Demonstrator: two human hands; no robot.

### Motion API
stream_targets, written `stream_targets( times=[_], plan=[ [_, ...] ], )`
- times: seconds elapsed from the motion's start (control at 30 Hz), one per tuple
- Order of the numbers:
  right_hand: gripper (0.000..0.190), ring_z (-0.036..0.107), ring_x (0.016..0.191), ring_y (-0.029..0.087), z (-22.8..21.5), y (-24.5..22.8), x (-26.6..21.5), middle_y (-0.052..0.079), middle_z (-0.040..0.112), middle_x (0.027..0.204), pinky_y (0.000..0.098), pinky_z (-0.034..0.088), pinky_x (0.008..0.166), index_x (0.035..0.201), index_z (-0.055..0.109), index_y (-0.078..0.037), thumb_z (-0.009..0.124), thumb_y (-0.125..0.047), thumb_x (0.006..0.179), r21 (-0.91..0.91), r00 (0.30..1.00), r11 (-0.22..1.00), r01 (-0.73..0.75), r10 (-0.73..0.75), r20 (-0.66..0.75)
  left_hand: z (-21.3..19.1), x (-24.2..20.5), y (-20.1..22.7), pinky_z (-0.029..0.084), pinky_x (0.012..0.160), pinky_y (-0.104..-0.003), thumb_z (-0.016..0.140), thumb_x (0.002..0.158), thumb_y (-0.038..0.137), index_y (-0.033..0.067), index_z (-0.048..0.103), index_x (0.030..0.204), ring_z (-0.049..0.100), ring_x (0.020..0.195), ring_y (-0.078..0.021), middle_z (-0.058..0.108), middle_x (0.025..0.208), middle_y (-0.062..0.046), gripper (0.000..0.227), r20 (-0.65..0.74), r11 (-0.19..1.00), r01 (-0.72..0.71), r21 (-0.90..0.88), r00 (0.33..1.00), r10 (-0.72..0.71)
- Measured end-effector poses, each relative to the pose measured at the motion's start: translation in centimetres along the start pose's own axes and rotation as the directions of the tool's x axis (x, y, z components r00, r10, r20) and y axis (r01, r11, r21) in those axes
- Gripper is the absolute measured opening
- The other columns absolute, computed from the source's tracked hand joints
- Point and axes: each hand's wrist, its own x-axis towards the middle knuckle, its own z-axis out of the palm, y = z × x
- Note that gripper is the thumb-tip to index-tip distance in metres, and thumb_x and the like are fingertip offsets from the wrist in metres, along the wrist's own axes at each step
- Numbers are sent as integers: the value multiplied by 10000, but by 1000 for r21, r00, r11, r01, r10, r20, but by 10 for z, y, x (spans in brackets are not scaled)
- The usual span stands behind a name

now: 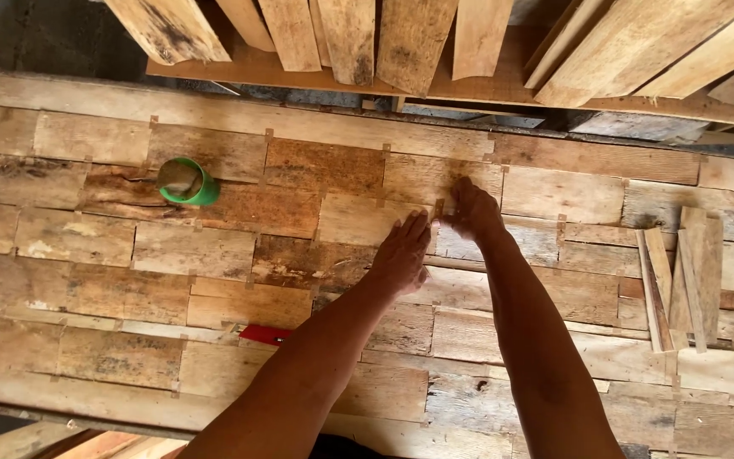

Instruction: Apply tape to secure wood pieces on a wooden panel.

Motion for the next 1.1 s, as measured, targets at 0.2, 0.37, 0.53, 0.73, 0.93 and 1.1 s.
stream_targets(
  times=[0.2, 0.37, 0.53, 0.73, 0.93, 1.1],
  plan=[
    [811, 694, 948, 320, -17, -15, -6, 106, 714, 1013, 416, 554, 845, 1102, 565, -104, 1031, -440, 530, 162, 999, 986, -42, 43, -4, 7, 6, -1, 77, 1274, -486, 713, 909, 342, -33, 80, 1611, 39, 1579, -359, -3, 1701, -226, 1016, -15, 1000, -13, -25, 1000, 13],
    [697, 721, 872, 287, -27, -19, 0, 122, 750, 945, 418, 562, 842, 1054, 601, -115, 1008, -435, 588, 140, 987, 978, -153, 143, 78, 5, 6, 2, 89, 1281, -482, 701, 919, 343, -24, 73, 1627, 62, 1578, -362, 18, 1704, -225, 1014, -24, 1000, -2, -8, 1000, 2],
    [506, 769, 641, 214, -35, -19, 4, 86, 726, 901, 389, 592, 665, 856, 642, -65, 952, -430, 694, 176, 984, 971, -159, 141, 111, 3, 5, 1, 91, 1267, -486, 693, 916, 367, -27, 67, 1608, 51, 1572, -372, 3, 1697, -233, 1013, -27, 1000, -18, -4, 999, 18],
    [389, 724, 596, 205, -46, -29, 10, 106, 722, 738, 340, 613, 508, 714, 651, -59, 940, -318, 736, 387, 948, 869, -309, 248, 199, -5, 2, 2, 67, 1277, -476, 699, 913, 339, -29, 68, 1611, 32, 1587, -364, -20, 1708, -228, 1010, 45, 999, 6, -41, 999, -4],
    [417, 672, 565, 168, -33, -19, 14, 109, 725, 702, 329, 590, 513, 720, 626, -42, 869, -359, 837, 428, 950, 849, -311, 260, 174, -6, 4, 3, 96, 1271, -487, 696, 918, 308, -54, 60, 1610, 44, 1574, -375, -10, 1699, -250, 1007, 46, 1000, -7, 6, 999, 7],
    [503, 636, 646, 185, -35, -19, -6, 60, 700, 762, 313, 525, 636, 825, 652, -60, 904, -495, 798, 40, 998, 999, -14, 16, -67, -35, -2, 5, 104, 1296, -466, 728, 888, 349, -43, 75, 1607, 55, 1587, -346, 0, 1710, -210, 1048, 132, 998, 26, -60, 991, -18]
  ],
)
